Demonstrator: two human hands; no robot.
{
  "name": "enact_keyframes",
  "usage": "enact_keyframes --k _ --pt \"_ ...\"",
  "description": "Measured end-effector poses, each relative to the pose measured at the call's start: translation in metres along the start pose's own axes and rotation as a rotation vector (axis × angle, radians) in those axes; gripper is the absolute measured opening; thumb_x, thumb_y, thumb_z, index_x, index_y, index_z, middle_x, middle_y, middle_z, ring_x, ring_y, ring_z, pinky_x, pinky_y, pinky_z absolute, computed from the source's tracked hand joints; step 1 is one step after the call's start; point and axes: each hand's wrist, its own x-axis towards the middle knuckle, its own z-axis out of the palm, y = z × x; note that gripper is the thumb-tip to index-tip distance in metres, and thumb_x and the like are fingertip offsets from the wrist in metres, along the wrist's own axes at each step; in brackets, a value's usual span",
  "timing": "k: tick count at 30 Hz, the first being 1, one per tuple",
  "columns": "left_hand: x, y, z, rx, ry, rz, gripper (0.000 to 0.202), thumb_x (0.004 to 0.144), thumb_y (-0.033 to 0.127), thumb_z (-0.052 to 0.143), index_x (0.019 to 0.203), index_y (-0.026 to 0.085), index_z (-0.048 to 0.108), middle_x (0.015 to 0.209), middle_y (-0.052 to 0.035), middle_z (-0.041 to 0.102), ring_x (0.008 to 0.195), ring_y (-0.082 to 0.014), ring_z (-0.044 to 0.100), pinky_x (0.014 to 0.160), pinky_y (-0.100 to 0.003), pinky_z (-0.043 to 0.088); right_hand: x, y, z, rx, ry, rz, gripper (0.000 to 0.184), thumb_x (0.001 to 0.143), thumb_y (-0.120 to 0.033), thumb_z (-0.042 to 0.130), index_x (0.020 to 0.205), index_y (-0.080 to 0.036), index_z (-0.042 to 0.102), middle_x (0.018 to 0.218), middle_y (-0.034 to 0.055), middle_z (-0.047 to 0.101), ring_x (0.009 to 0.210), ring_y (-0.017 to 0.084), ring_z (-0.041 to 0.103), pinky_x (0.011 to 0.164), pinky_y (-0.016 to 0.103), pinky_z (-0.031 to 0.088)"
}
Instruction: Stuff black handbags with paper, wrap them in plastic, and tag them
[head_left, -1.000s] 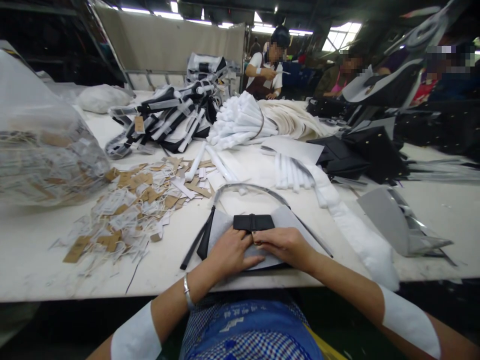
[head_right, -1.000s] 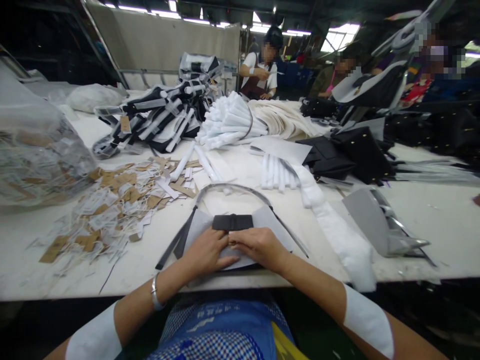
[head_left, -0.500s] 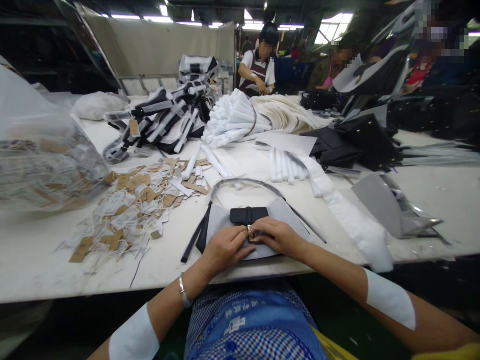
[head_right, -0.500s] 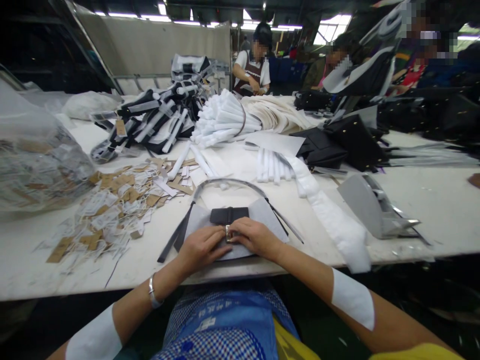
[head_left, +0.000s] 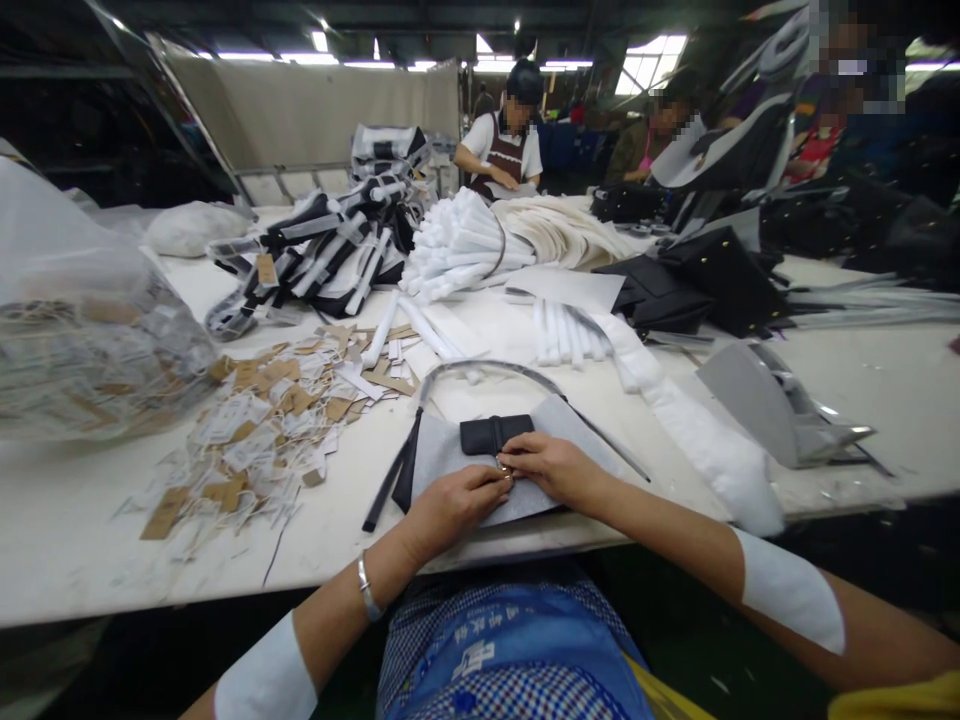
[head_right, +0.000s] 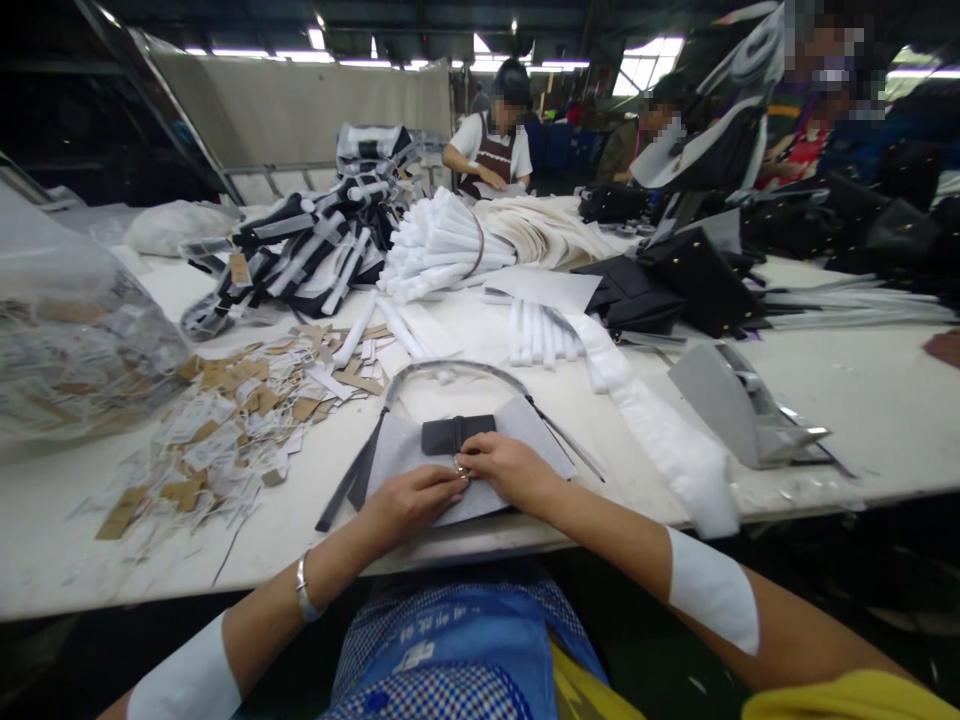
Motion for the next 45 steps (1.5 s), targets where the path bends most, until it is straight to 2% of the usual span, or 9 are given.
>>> enact_keyframes --k 4,18,26,29,32,35,38,41,45 --pt "0.005 0.007 -0.008 0.0 -0.02 0.013 0.025 0.099 0.022 0.049 0.117 0.018 0.065 0.106 -0.0077 0.072 0.095 -0.0181 0.07 0.084 -0.031 0.06 0.007 0.004 0.001 -0.068 -0.157 0.086 0.024 0.096 -0.022 0.052 0.101 -0.021 0.075 0.1 0.0053 0.072 0.084 0.017 0.067 0.074 0.024 0.051" --pt "0.0 0.014 -0.014 -0.087 -0.124 -0.151 0.032 0.096 0.023 0.049 0.125 0.021 0.063 0.112 -0.0082 0.07 0.101 -0.0196 0.068 0.092 -0.032 0.057 0.031 0.008 -0.015 -0.288 -0.327 -0.26 0.019 0.094 -0.015 0.054 0.093 -0.02 0.072 0.09 0.0025 0.067 0.081 0.014 0.062 0.069 0.022 0.044" --pt "0.0 0.017 -0.016 -0.088 -0.127 -0.162 0.033 0.096 0.023 0.048 0.125 0.02 0.062 0.108 -0.0093 0.069 0.099 -0.0207 0.068 0.088 -0.033 0.057 0.039 -0.012 -0.021 -0.28 -0.383 -0.056 0.012 0.089 -0.021 0.059 0.09 -0.016 0.07 0.086 0.0073 0.069 0.077 0.018 0.062 0.067 0.026 0.043" --pt "0.0 0.017 -0.017 -0.106 -0.108 -0.155 0.034 0.095 0.023 0.048 0.127 0.021 0.06 0.108 -0.0093 0.069 0.1 -0.0209 0.066 0.088 -0.032 0.057 0.076 -0.007 -0.044 -0.147 -0.4 0.03 0.023 0.094 -0.033 0.057 0.083 -0.02 0.073 0.075 0.002 0.071 0.071 0.016 0.064 0.066 0.024 0.044" --pt "0.0 0.017 -0.019 -0.13 -0.096 -0.152 0.034 0.094 0.021 0.048 0.127 0.021 0.059 0.107 -0.0094 0.068 0.1 -0.0211 0.066 0.088 -0.032 0.056 0.136 0.016 -0.059 -0.233 -0.102 0.189 0.028 0.099 -0.037 0.05 0.104 -0.022 0.073 0.098 0.0028 0.074 0.091 0.016 0.067 0.083 0.024 0.046" --pt "0.001 0.016 -0.019 -0.142 -0.102 -0.147 0.033 0.094 0.02 0.048 0.125 0.02 0.058 0.106 -0.0089 0.068 0.097 -0.0206 0.065 0.086 -0.031 0.055 0.198 0.046 -0.054 -0.324 0.007 0.312 0.043 0.099 -0.035 0.049 0.136 -0.016 0.056 0.137 0.0136 0.059 0.122 0.023 0.056 0.103 0.031 0.04" --pt "0.001 0.013 -0.017 -0.126 -0.107 -0.134 0.031 0.092 0.019 0.05 0.122 0.02 0.058 0.104 -0.0085 0.068 0.093 -0.0207 0.065 0.081 -0.03 0.056 0.24 0.07 -0.036 -0.364 -0.024 0.424 0.069 0.091 -0.041 0.061 0.147 -0.007 0.04 0.142 0.0244 0.05 0.128 0.033 0.052 0.104 0.042 0.041" --pt "0.0 0.012 -0.015 -0.111 -0.097 -0.126 0.029 0.09 0.019 0.052 0.118 0.019 0.059 0.102 -0.0081 0.068 0.09 -0.0206 0.065 0.078 -0.03 0.056 0.259 0.082 -0.027 -0.384 -0.068 0.485 0.08 0.082 -0.039 0.072 0.147 -0.007 0.04 0.135 0.0249 0.057 0.122 0.036 0.057 0.099 0.043 0.046" --pt "-0.001 0.013 -0.015 -0.139 -0.078 -0.143 0.031 0.092 0.019 0.051 0.122 0.019 0.059 0.104 -0.0085 0.068 0.096 -0.02 0.065 0.085 -0.03 0.055 0.254 0.08 -0.05 -0.395 -0.043 0.452 0.08 0.081 -0.033 0.072 0.15 -0.014 0.037 0.137 0.0175 0.057 0.124 0.031 0.056 0.104 0.038 0.043"
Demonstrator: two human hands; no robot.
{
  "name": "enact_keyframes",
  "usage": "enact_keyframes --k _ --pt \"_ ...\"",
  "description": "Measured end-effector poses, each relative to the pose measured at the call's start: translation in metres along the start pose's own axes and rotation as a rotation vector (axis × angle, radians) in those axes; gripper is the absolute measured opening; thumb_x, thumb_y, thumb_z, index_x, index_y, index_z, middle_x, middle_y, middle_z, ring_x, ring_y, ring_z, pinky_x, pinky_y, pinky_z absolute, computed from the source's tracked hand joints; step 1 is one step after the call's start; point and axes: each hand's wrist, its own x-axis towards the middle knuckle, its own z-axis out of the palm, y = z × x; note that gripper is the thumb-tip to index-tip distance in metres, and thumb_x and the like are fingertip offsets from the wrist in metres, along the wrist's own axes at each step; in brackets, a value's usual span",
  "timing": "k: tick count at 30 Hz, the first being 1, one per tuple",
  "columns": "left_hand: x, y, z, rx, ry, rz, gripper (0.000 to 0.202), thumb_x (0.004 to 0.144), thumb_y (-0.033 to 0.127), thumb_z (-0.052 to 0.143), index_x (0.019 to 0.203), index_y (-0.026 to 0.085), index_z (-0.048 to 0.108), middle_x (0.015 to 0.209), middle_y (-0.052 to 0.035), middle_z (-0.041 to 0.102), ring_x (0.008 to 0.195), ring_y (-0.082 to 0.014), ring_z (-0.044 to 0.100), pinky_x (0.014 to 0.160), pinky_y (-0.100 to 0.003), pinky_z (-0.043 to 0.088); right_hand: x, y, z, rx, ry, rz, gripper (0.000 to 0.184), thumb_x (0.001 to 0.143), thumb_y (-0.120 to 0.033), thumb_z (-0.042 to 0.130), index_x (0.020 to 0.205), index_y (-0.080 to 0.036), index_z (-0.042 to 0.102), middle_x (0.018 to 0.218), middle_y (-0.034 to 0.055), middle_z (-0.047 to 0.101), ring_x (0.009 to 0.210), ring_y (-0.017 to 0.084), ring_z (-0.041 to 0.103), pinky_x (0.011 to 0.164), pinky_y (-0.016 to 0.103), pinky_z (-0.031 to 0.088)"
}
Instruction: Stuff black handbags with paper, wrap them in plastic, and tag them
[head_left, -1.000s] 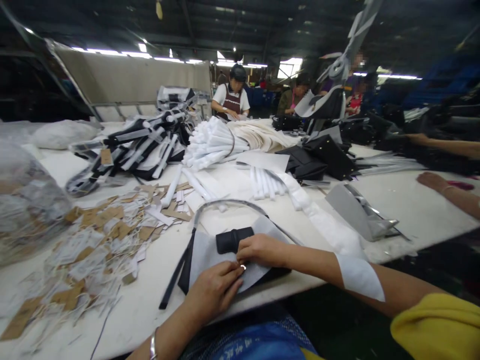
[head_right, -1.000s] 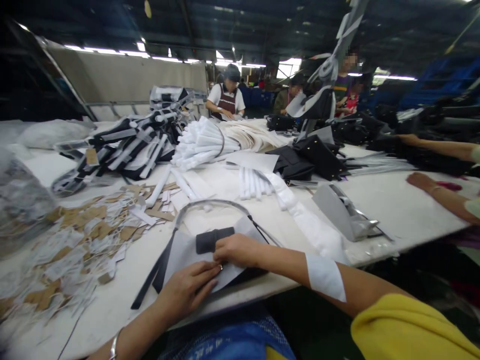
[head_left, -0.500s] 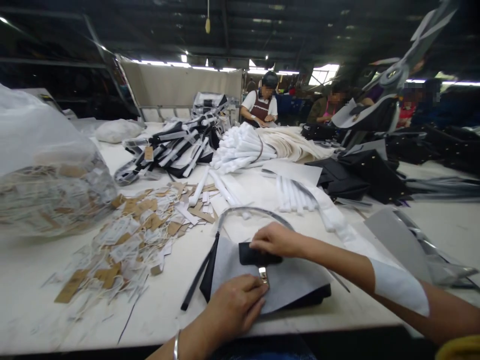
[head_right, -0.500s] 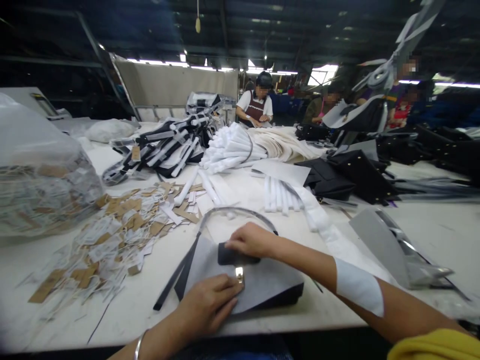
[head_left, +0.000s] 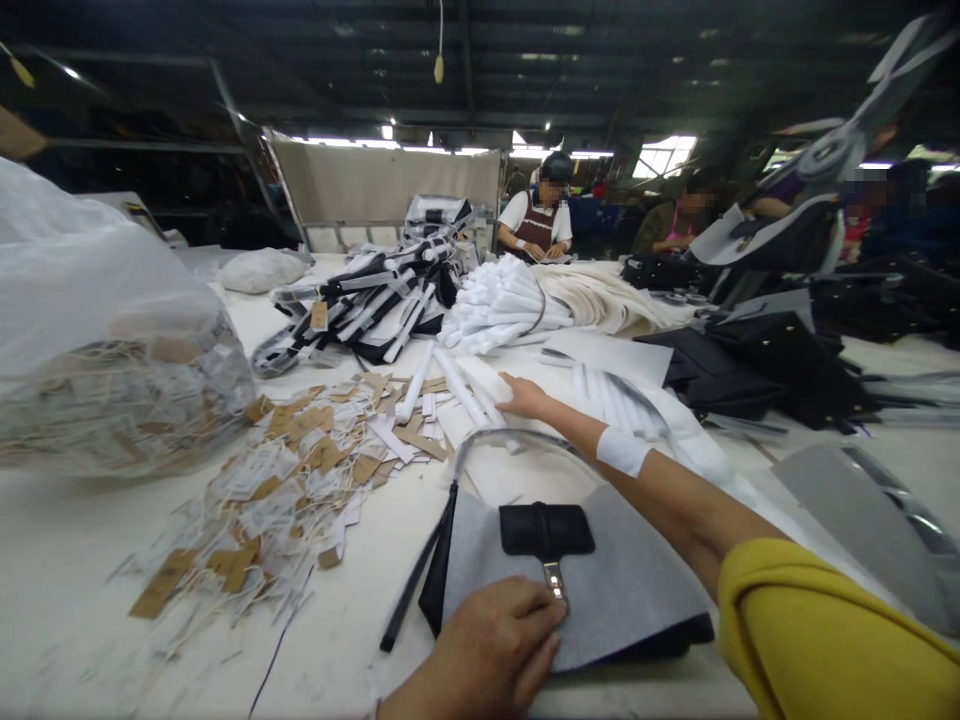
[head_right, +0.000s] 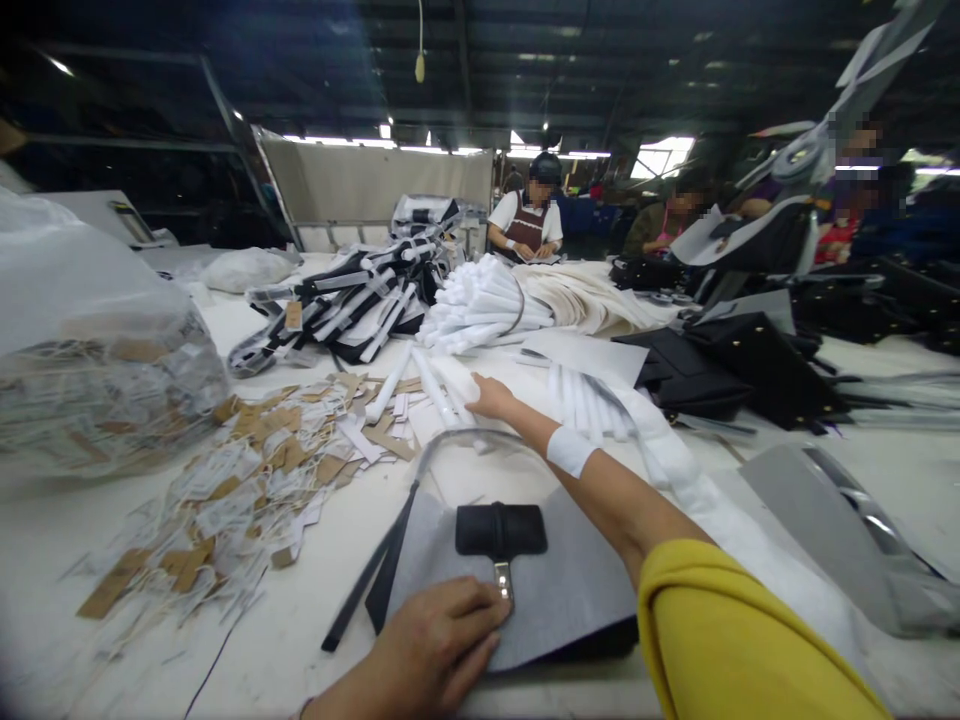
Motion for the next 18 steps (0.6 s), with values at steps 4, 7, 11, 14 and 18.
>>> enact_keyframes --k 4,7,11,14,18 --pt "0.0 0.0 -0.001 0.004 -0.01 -0.001 0.033 0.095 0.022 0.048 0.126 0.018 0.058 0.109 -0.0096 0.068 0.102 -0.0209 0.065 0.089 -0.033 0.055 -0.049 0.015 -0.039 0.031 0.076 -0.115 0.079 0.084 -0.026 0.064 0.154 -0.016 0.029 0.153 0.0116 0.042 0.139 0.026 0.04 0.116 0.038 0.031" --pt "0.0 -0.001 -0.001 0.016 -0.019 0.001 0.033 0.097 0.022 0.046 0.127 0.018 0.059 0.114 -0.0095 0.068 0.105 -0.0205 0.064 0.091 -0.033 0.055 -0.115 0.023 -0.056 0.098 0.056 -0.366 0.077 0.08 -0.02 0.064 0.152 -0.021 0.035 0.153 0.0061 0.042 0.14 0.023 0.038 0.118 0.038 0.028" --pt "-0.002 0.0 0.001 0.051 -0.014 0.011 0.032 0.098 0.023 0.046 0.125 0.018 0.061 0.117 -0.0079 0.069 0.108 -0.019 0.065 0.093 -0.031 0.055 -0.214 0.022 -0.052 0.12 -0.043 -0.634 0.07 0.078 -0.01 0.056 0.145 -0.03 0.047 0.153 0.006 0.042 0.137 0.025 0.042 0.112 0.046 0.035" --pt "-0.004 0.001 0.003 0.112 0.007 -0.018 0.031 0.097 0.026 0.048 0.125 0.021 0.062 0.116 -0.0058 0.071 0.101 -0.0191 0.069 0.087 -0.03 0.058 -0.263 0.02 -0.032 0.037 -0.054 -0.634 0.068 0.076 -0.006 0.055 0.139 -0.032 0.055 0.153 0.0087 0.041 0.134 0.029 0.043 0.11 0.05 0.035" --pt "-0.006 0.001 0.005 0.155 0.014 -0.015 0.03 0.096 0.025 0.051 0.123 0.021 0.064 0.108 -0.0059 0.075 0.091 -0.0209 0.072 0.081 -0.033 0.06 -0.288 0.027 -0.003 -0.004 -0.042 -0.602 0.065 0.083 -0.008 0.051 0.143 -0.033 0.051 0.153 0.0079 0.041 0.135 0.029 0.041 0.11 0.051 0.034"
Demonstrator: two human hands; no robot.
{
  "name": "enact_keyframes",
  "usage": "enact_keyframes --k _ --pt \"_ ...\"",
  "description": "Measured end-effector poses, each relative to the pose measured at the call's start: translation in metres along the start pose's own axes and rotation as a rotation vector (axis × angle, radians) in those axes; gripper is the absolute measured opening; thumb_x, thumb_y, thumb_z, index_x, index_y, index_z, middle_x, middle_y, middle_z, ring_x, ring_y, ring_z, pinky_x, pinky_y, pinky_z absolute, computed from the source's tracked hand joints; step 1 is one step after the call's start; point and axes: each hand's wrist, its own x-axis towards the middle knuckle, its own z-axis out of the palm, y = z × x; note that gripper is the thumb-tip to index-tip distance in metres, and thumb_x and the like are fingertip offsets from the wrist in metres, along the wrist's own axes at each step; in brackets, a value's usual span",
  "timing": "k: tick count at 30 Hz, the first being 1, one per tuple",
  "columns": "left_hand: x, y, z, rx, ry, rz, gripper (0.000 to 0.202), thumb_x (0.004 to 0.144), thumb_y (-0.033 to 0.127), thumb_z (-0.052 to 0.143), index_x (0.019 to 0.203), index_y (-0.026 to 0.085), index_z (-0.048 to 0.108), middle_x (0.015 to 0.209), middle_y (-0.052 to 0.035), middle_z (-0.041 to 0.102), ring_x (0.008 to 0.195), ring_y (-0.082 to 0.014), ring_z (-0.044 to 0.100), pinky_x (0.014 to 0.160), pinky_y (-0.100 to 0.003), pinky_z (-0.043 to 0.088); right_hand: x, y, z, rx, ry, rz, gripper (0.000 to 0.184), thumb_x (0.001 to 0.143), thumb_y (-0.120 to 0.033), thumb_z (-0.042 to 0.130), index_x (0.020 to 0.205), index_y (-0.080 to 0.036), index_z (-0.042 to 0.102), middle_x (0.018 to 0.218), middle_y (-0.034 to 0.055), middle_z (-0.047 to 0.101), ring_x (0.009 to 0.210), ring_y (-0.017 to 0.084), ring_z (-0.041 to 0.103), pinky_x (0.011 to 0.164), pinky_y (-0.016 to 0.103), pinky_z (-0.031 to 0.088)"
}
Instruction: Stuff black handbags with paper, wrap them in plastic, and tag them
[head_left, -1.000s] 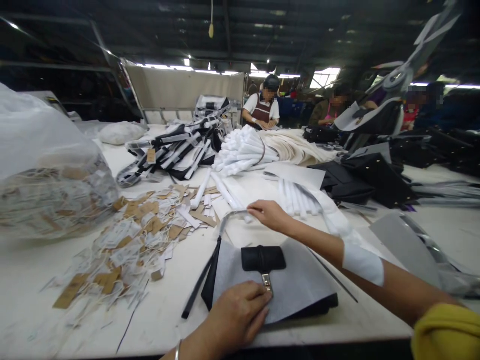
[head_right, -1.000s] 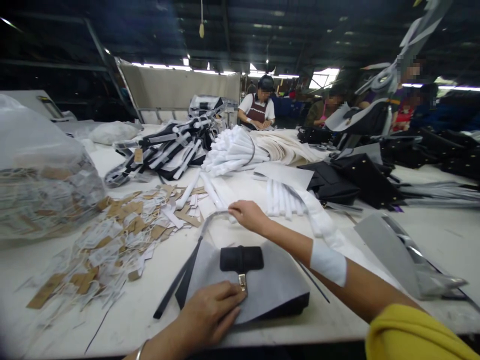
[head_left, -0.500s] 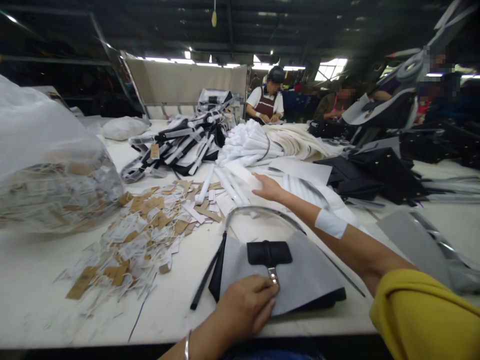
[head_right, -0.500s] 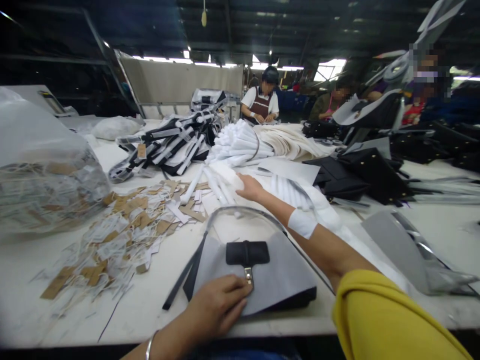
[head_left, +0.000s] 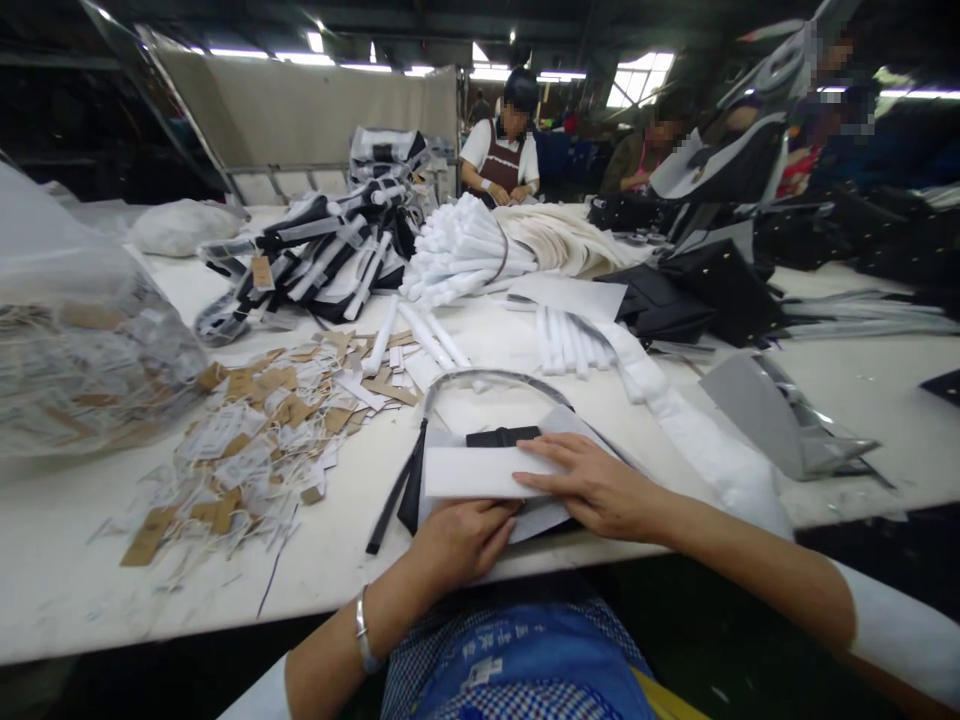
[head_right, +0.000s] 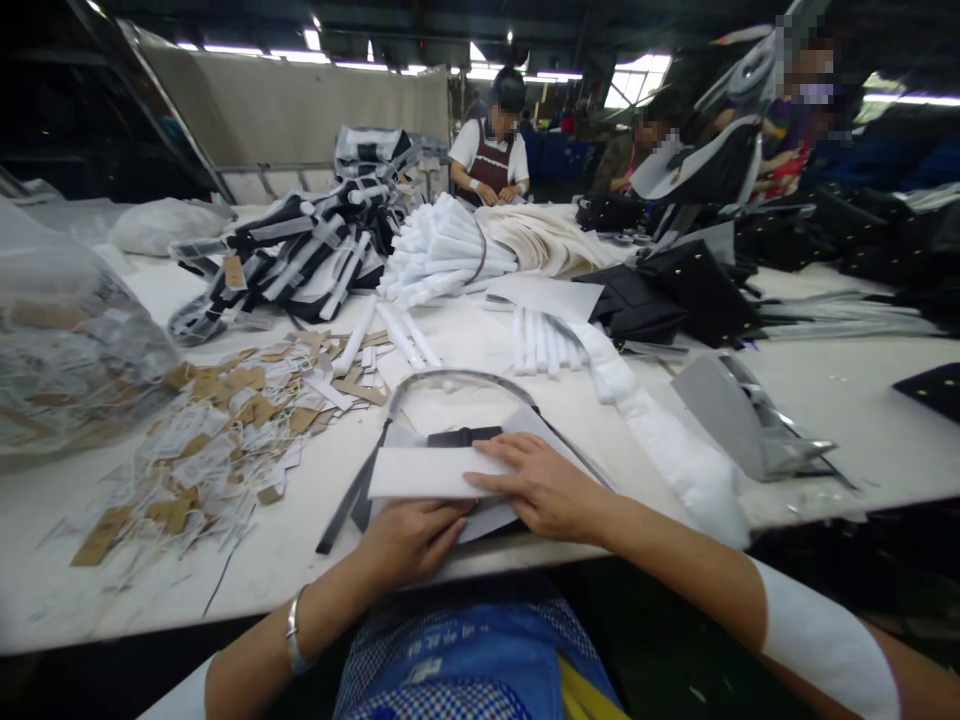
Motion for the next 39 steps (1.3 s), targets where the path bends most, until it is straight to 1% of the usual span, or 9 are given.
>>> enact_keyframes --k 5,8,17,20,23,27,32,36,39 --pt "-0.005 0.002 0.002 0.045 0.001 0.018 0.023 0.096 0.024 0.05 0.106 0.019 0.071 0.095 -0.0067 0.076 0.087 -0.0218 0.073 0.084 -0.035 0.059 -0.012 0.004 0.021 -0.038 -0.049 -0.058 0.064 0.086 -0.006 0.047 0.146 -0.029 0.046 0.15 0.0027 0.047 0.141 0.026 0.035 0.118 0.053 0.022" --pt "-0.01 0.006 0.002 0.069 0.005 -0.006 0.025 0.097 0.024 0.05 0.114 0.02 0.068 0.097 -0.005 0.077 0.085 -0.0205 0.073 0.081 -0.034 0.06 -0.017 0.005 0.025 -0.093 -0.036 -0.074 0.067 0.085 -0.001 0.043 0.148 -0.025 0.043 0.153 0.0028 0.044 0.145 0.026 0.03 0.119 0.055 0.016" --pt "-0.018 0.006 0.002 0.13 0.012 0.03 0.029 0.098 0.024 0.049 0.122 0.019 0.064 0.103 -0.0054 0.077 0.085 -0.0204 0.074 0.077 -0.032 0.062 -0.02 0.011 0.034 -0.119 -0.015 -0.119 0.063 0.094 -0.01 0.046 0.151 -0.034 0.034 0.155 0.0014 0.04 0.144 0.027 0.033 0.117 0.055 0.024" --pt "-0.026 0.015 -0.006 0.146 0.041 0.099 0.032 0.096 0.02 0.05 0.126 0.015 0.061 0.11 -0.0094 0.075 0.094 -0.022 0.073 0.081 -0.034 0.061 -0.021 0.013 0.038 -0.101 -0.04 -0.106 0.066 0.092 -0.009 0.046 0.152 -0.035 0.033 0.157 0.0004 0.036 0.145 0.03 0.031 0.115 0.058 0.024" --pt "-0.027 0.031 -0.025 0.107 0.135 0.161 0.024 0.091 0.015 0.057 0.113 0.014 0.065 0.106 -0.0089 0.075 0.091 -0.0186 0.072 0.08 -0.029 0.06 -0.021 0.015 0.039 -0.069 -0.056 -0.091 0.068 0.09 -0.007 0.045 0.151 -0.035 0.035 0.157 0.0008 0.036 0.144 0.03 0.033 0.114 0.059 0.025" --pt "-0.001 0.047 -0.043 0.134 0.194 0.137 0.025 0.091 0.019 0.06 0.116 0.015 0.064 0.112 -0.0093 0.073 0.098 -0.0186 0.07 0.088 -0.031 0.058 -0.02 0.016 0.038 -0.016 -0.051 -0.073 0.07 0.087 -0.004 0.045 0.149 -0.035 0.039 0.155 0.0022 0.04 0.143 0.028 0.035 0.114 0.059 0.025" --pt "0.02 0.038 -0.014 0.293 -0.019 0.016 0.058 0.095 0.04 0.054 0.146 0.016 0.04 0.147 -0.018 0.049 0.135 -0.0312 0.049 0.105 -0.05 0.049 -0.019 0.014 0.04 0.086 -0.057 -0.043 0.072 0.082 -0.001 0.046 0.148 -0.03 0.041 0.153 0.0056 0.043 0.145 0.028 0.031 0.115 0.061 0.022" --pt "0.004 0.025 0.021 0.428 -0.004 0.037 0.064 0.096 0.037 0.052 0.152 0.015 0.029 0.154 -0.0172 0.039 0.143 -0.0309 0.037 0.109 -0.049 0.044 -0.023 0.017 0.035 0.234 -0.054 -0.001 0.071 0.078 0.001 0.047 0.143 -0.027 0.049 0.153 0.0066 0.043 0.144 0.027 0.033 0.116 0.06 0.02" --pt "-0.004 0.021 0.029 0.5 0.025 0.037 0.063 0.097 0.033 0.049 0.153 0.014 0.028 0.156 -0.0146 0.038 0.142 -0.0284 0.039 0.11 -0.045 0.045 -0.027 0.028 0.016 0.459 -0.018 -0.025 0.055 0.082 -0.004 0.05 0.132 -0.024 0.062 0.142 0.0067 0.056 0.138 0.023 0.044 0.118 0.048 0.026"
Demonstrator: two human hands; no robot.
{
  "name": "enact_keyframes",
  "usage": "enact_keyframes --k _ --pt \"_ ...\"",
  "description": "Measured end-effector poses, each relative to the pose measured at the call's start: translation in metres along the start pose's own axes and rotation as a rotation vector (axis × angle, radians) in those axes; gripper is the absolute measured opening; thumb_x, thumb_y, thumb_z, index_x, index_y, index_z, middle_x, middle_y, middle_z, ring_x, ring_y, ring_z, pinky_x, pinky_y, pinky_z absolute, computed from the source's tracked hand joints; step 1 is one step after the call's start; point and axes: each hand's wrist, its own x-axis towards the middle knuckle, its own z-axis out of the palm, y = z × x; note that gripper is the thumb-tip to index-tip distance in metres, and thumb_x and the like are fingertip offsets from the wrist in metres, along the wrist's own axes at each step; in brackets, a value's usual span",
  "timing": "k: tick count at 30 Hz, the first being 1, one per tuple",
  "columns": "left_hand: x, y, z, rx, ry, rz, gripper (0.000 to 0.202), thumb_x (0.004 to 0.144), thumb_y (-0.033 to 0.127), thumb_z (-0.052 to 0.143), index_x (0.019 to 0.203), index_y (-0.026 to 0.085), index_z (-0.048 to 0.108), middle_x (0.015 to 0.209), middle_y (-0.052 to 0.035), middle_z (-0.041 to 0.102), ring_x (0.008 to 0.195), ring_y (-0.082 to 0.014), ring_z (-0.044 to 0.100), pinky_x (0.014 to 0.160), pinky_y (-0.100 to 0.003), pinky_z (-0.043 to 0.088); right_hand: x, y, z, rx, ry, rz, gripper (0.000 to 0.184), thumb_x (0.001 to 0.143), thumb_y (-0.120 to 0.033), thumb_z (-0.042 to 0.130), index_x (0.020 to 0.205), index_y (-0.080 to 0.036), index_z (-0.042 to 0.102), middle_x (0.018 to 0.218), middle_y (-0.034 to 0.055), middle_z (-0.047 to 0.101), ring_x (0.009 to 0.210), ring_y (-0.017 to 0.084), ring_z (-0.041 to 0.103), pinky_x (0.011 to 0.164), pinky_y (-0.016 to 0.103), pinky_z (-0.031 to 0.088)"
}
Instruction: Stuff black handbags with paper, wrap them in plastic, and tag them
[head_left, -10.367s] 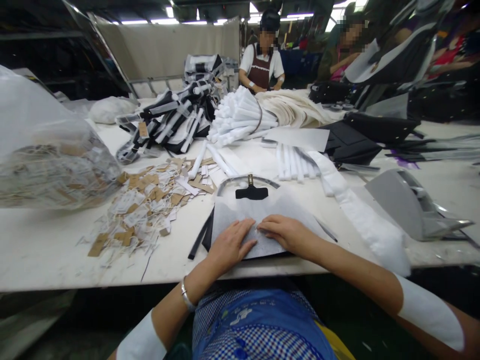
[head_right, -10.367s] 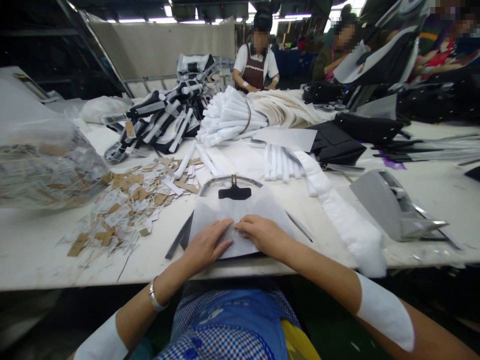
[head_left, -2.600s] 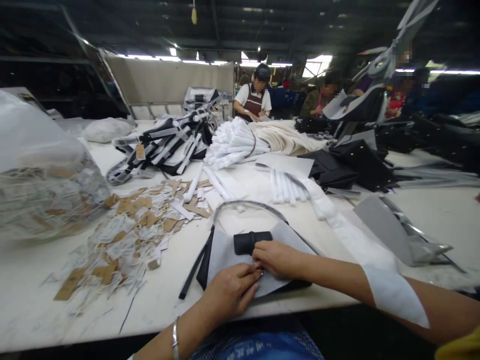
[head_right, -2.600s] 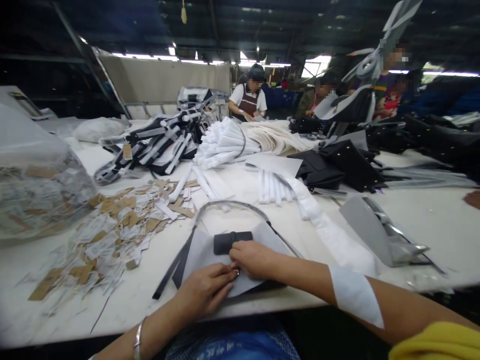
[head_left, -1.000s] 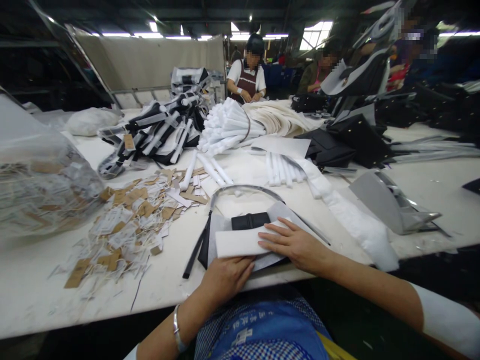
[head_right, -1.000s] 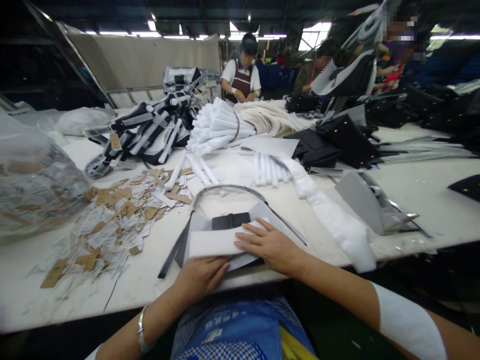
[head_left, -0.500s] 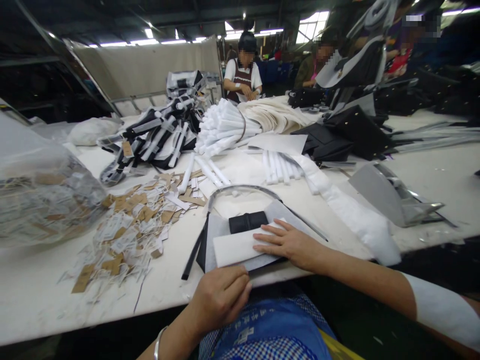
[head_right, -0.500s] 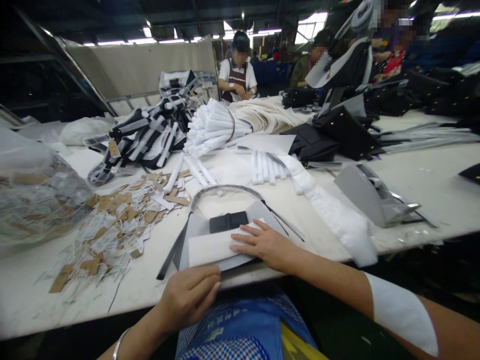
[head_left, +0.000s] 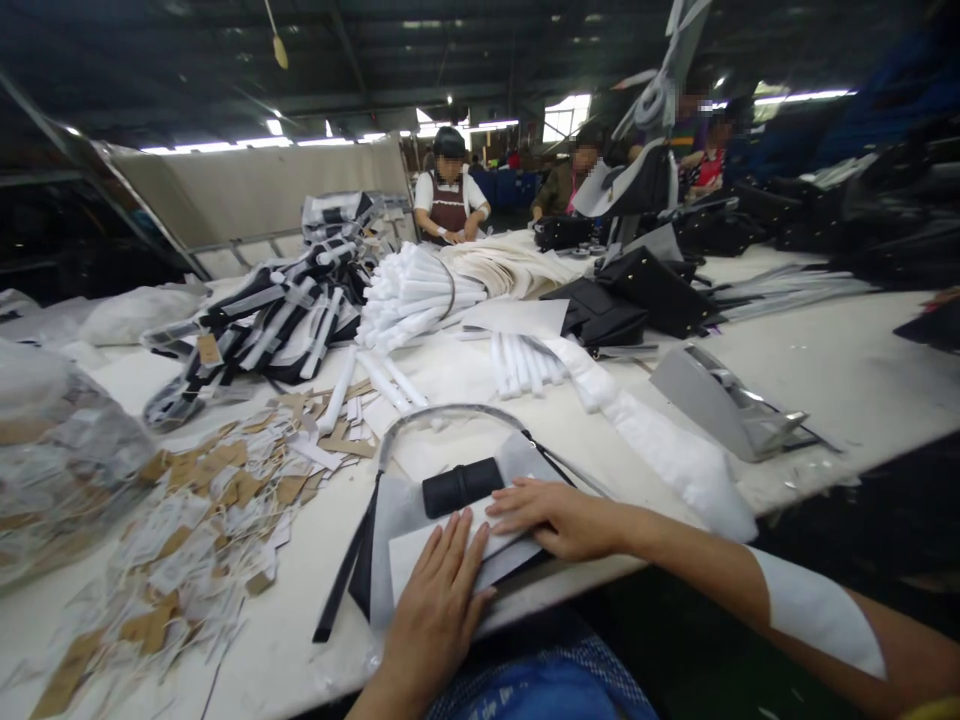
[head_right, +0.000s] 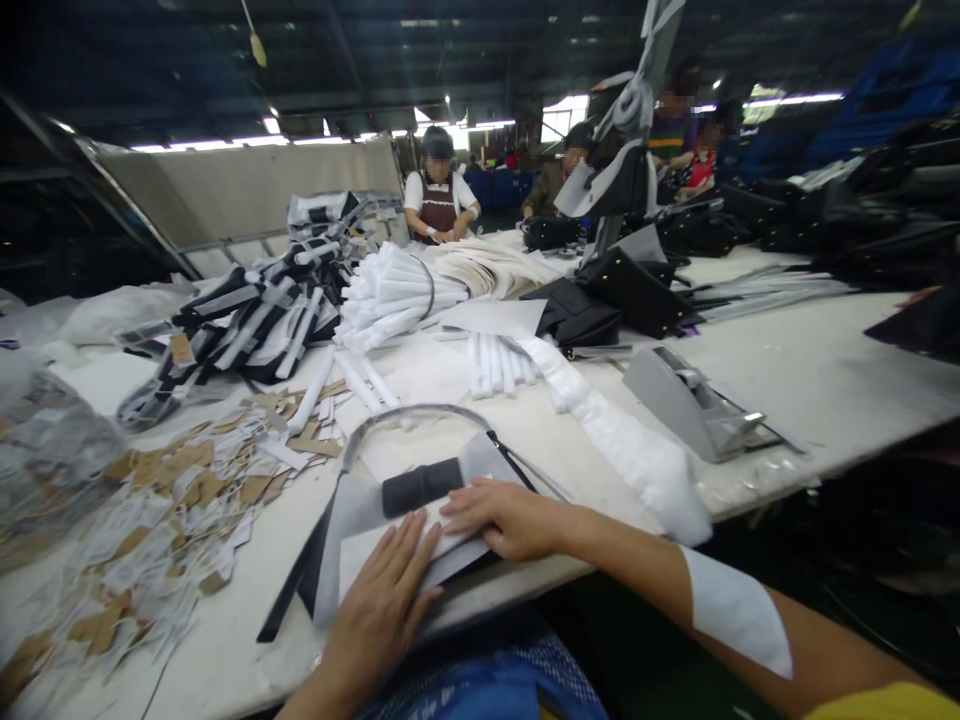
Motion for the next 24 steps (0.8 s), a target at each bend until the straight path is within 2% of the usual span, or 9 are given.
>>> enact_keyframes --k 3,5,7,9,11,12,16,19,24 --pt "0.0 -0.001 0.0 0.046 0.018 0.013 0.059 0.098 0.031 0.048 0.152 0.016 0.031 0.156 -0.0137 0.038 0.14 -0.0279 0.042 0.109 -0.043 0.046 0.006 0.014 -0.037 0.195 0.078 0.047 0.032 0.093 -0.026 0.055 0.121 -0.02 0.07 0.122 0.0062 0.07 0.118 0.02 0.062 0.106 0.033 0.044" --pt "0.002 -0.001 -0.001 0.07 0.037 0.019 0.058 0.098 0.03 0.047 0.152 0.015 0.032 0.155 -0.0142 0.038 0.14 -0.0279 0.042 0.108 -0.043 0.047 0.02 0.034 -0.063 0.106 0.266 0.277 0.035 0.099 -0.038 0.047 0.115 -0.019 0.071 0.113 0.0045 0.074 0.106 0.017 0.068 0.096 0.027 0.05" --pt "0.003 -0.001 -0.001 0.091 0.062 0.02 0.057 0.098 0.029 0.046 0.151 0.015 0.034 0.155 -0.0141 0.04 0.14 -0.0277 0.043 0.108 -0.042 0.047 0.04 0.061 -0.086 -0.13 0.46 0.568 0.038 0.103 -0.038 0.04 0.114 -0.019 0.07 0.113 0.0045 0.072 0.106 0.016 0.067 0.095 0.025 0.049" --pt "0.004 -0.002 0.0 0.107 0.08 0.024 0.056 0.098 0.03 0.046 0.151 0.015 0.034 0.154 -0.0134 0.041 0.139 -0.027 0.044 0.107 -0.04 0.048 0.06 0.09 -0.101 -0.273 0.532 0.74 0.034 0.102 -0.033 0.044 0.122 -0.013 0.064 0.121 0.0114 0.067 0.113 0.021 0.063 0.1 0.031 0.046" --pt "0.003 -0.003 0.001 0.119 0.089 0.033 0.056 0.098 0.031 0.045 0.151 0.015 0.034 0.153 -0.0129 0.042 0.138 -0.0263 0.045 0.107 -0.038 0.048 0.077 0.117 -0.109 -0.334 0.535 0.848 0.04 0.097 -0.03 0.055 0.129 -0.006 0.056 0.128 0.0201 0.061 0.118 0.028 0.059 0.102 0.04 0.045" --pt "0.003 -0.004 0.002 0.124 0.094 0.038 0.056 0.098 0.032 0.045 0.151 0.015 0.034 0.153 -0.0129 0.043 0.138 -0.0262 0.045 0.106 -0.037 0.048 0.083 0.127 -0.111 -0.358 0.523 0.899 0.044 0.095 -0.031 0.06 0.131 -0.006 0.054 0.13 0.0213 0.058 0.118 0.029 0.058 0.101 0.043 0.045" --pt "0.002 -0.005 0.004 0.14 0.108 0.039 0.056 0.098 0.034 0.044 0.151 0.015 0.035 0.152 -0.013 0.044 0.137 -0.0263 0.046 0.105 -0.037 0.049 0.095 0.152 -0.115 -0.414 0.416 1.045 0.039 0.094 -0.035 0.062 0.126 -0.015 0.057 0.127 0.0117 0.059 0.109 0.025 0.061 0.092 0.047 0.052" --pt "0.002 -0.004 0.003 0.12 0.098 0.025 0.058 0.098 0.034 0.045 0.152 0.016 0.034 0.153 -0.0128 0.042 0.137 -0.0266 0.046 0.105 -0.038 0.049 0.098 0.154 -0.117 -0.438 0.345 1.098 0.036 0.095 -0.035 0.061 0.125 -0.015 0.058 0.124 0.0103 0.059 0.106 0.023 0.062 0.088 0.044 0.054" --pt "0.002 -0.004 0.002 0.091 0.144 0.026 0.058 0.098 0.033 0.045 0.152 0.016 0.032 0.152 -0.0128 0.043 0.136 -0.0266 0.048 0.104 -0.039 0.051 0.114 0.138 -0.104 -0.456 0.283 1.17 0.036 0.095 -0.035 0.061 0.125 -0.016 0.057 0.124 0.0099 0.06 0.105 0.023 0.062 0.088 0.044 0.055"
